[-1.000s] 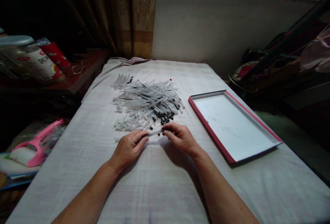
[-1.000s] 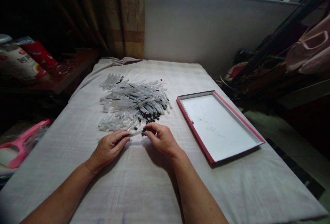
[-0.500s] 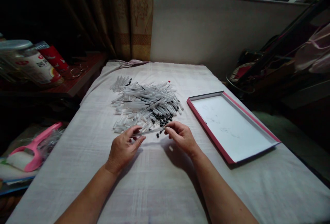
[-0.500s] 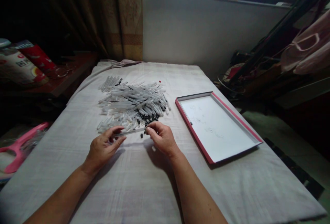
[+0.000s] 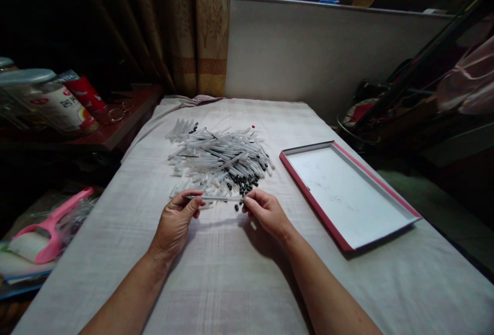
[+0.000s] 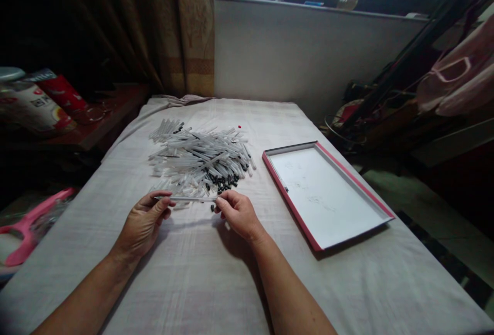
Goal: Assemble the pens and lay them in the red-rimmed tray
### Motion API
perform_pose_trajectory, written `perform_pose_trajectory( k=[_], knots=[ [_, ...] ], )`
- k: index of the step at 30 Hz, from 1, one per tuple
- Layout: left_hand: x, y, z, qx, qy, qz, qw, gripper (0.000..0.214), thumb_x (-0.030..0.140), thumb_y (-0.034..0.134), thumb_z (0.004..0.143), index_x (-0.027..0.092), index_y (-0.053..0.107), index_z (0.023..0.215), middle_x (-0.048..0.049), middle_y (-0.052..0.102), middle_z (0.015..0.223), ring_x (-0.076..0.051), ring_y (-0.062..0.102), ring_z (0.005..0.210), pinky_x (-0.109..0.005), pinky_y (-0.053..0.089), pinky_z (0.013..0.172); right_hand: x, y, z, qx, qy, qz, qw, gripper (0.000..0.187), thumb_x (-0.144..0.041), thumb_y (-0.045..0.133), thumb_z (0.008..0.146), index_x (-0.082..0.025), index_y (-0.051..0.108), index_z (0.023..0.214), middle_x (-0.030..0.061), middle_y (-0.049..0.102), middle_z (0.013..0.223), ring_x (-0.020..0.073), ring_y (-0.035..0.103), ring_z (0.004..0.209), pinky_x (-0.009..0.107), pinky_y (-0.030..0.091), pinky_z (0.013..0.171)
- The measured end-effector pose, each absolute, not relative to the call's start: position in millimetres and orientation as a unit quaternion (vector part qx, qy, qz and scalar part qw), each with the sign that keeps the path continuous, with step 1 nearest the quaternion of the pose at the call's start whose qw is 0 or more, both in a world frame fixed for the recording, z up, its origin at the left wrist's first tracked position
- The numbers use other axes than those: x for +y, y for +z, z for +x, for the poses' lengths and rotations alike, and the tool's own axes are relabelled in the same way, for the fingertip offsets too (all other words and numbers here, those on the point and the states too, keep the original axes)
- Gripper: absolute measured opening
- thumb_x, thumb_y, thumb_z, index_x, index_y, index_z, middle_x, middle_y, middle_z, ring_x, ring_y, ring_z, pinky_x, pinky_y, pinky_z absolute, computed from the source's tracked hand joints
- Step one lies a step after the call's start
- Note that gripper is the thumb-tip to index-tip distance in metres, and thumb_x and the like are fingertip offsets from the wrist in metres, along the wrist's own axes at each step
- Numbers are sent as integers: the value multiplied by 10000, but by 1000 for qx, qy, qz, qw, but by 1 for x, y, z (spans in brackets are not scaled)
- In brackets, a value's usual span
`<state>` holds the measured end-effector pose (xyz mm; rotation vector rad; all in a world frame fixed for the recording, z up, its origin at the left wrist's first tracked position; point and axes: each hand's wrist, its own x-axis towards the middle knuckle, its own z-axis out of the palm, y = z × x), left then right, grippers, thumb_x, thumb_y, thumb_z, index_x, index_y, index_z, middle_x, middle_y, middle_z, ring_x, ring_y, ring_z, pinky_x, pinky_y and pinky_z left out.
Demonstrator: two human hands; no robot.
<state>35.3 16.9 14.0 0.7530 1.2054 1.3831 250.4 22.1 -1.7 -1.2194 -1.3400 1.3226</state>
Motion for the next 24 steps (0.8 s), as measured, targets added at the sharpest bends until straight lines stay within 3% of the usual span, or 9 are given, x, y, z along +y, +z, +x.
perform_pose_trajectory(
  k=[10, 14, 18, 24],
  knots=[
    [15, 16, 34, 453, 583, 274, 617, 456, 350, 953, 405, 151, 761, 768, -11, 667, 570, -76, 569, 520, -139, 438, 459, 22, -3, 243, -449, 632, -469, 423, 452, -598, 686, 699, -179, 531, 637, -32, 544, 516, 56, 414, 414, 178, 275, 397],
    [19, 15, 32, 449, 613, 258, 597, 479, 364, 946, 435, 163, 741, 819, 15, 650, 570, -72, 575, 531, -121, 435, 451, 18, -5, 233, -464, 637, -462, 407, 443, -599, 656, 716, -182, 528, 638, -36, 540, 510, 60, 425, 411, 184, 306, 416],
    [22, 17, 32, 450, 651, 225, 569, 452, 322, 953, 401, 181, 678, 731, 59, 637, 603, -69, 591, 524, -116, 419, 426, 15, -10, 223, -495, 603, -473, 409, 411, -568, 630, 746, -185, 531, 631, -31, 560, 522, 70, 461, 427, 191, 354, 450],
    [26, 17, 31, 465, 650, 215, 561, 474, 344, 960, 357, 161, 697, 706, 20, 683, 669, -93, 621, 573, -123, 399, 419, 16, -9, 223, -504, 597, -481, 397, 400, -564, 596, 766, -191, 520, 644, -33, 553, 528, 77, 460, 425, 196, 356, 449]
  ],
)
